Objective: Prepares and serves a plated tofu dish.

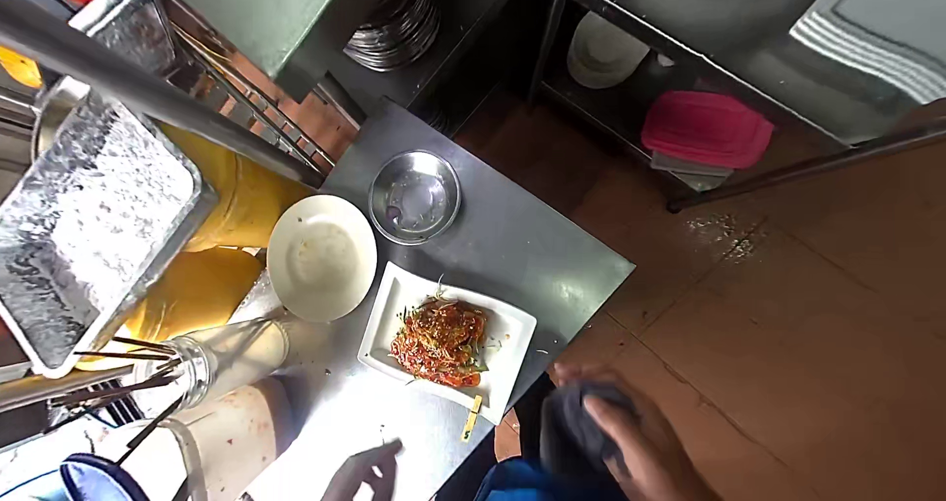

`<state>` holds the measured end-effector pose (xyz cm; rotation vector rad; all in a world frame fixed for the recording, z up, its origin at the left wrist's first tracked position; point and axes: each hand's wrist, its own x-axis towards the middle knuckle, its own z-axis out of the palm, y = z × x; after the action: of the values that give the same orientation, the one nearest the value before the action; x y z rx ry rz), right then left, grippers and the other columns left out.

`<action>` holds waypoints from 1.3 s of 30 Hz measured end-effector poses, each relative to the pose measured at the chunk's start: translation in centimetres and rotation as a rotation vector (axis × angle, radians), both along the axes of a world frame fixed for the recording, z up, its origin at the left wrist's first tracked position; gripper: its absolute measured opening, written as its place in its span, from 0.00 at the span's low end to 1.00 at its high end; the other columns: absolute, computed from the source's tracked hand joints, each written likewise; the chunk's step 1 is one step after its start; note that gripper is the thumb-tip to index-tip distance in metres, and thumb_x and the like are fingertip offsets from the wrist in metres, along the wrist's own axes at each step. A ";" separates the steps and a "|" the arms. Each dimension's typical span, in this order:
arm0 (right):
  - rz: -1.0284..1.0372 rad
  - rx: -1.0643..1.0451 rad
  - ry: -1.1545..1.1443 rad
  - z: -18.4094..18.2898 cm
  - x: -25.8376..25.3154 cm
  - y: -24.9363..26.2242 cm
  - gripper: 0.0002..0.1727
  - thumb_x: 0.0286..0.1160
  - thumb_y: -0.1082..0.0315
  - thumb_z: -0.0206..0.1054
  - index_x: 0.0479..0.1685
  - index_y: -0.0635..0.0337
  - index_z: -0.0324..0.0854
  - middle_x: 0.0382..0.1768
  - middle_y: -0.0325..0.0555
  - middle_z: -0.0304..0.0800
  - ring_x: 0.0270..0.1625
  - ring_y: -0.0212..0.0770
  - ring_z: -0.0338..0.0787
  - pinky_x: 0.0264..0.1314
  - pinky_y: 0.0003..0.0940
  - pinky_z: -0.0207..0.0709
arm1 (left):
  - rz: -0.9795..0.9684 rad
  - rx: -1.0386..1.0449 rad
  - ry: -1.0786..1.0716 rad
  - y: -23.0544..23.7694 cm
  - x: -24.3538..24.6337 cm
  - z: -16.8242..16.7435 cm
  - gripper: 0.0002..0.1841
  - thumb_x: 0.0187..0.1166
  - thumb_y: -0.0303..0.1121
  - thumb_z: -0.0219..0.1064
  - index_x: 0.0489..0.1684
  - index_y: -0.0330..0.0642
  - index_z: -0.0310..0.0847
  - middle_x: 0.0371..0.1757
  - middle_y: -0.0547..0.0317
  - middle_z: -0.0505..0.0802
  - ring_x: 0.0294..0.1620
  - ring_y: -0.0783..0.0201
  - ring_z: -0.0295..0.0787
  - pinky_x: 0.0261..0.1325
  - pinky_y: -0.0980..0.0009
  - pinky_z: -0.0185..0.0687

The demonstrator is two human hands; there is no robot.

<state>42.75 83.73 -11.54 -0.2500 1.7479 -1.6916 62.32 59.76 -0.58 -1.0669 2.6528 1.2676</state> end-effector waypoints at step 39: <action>0.251 0.636 0.855 -5.6 3.7 -4.8 0.27 0.59 0.70 0.67 0.64 0.43 0.91 0.55 0.54 0.83 0.54 0.50 0.87 0.50 0.45 0.86 | 0.163 -0.191 -0.145 -9.8 -5.5 -16.0 0.16 0.89 0.41 0.62 0.50 0.34 0.83 0.30 0.44 0.88 0.31 0.44 0.87 0.37 0.41 0.81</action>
<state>46.49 78.96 -17.14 -0.9429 2.6155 -0.7937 56.77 49.96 -16.61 -1.3688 2.6645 0.9289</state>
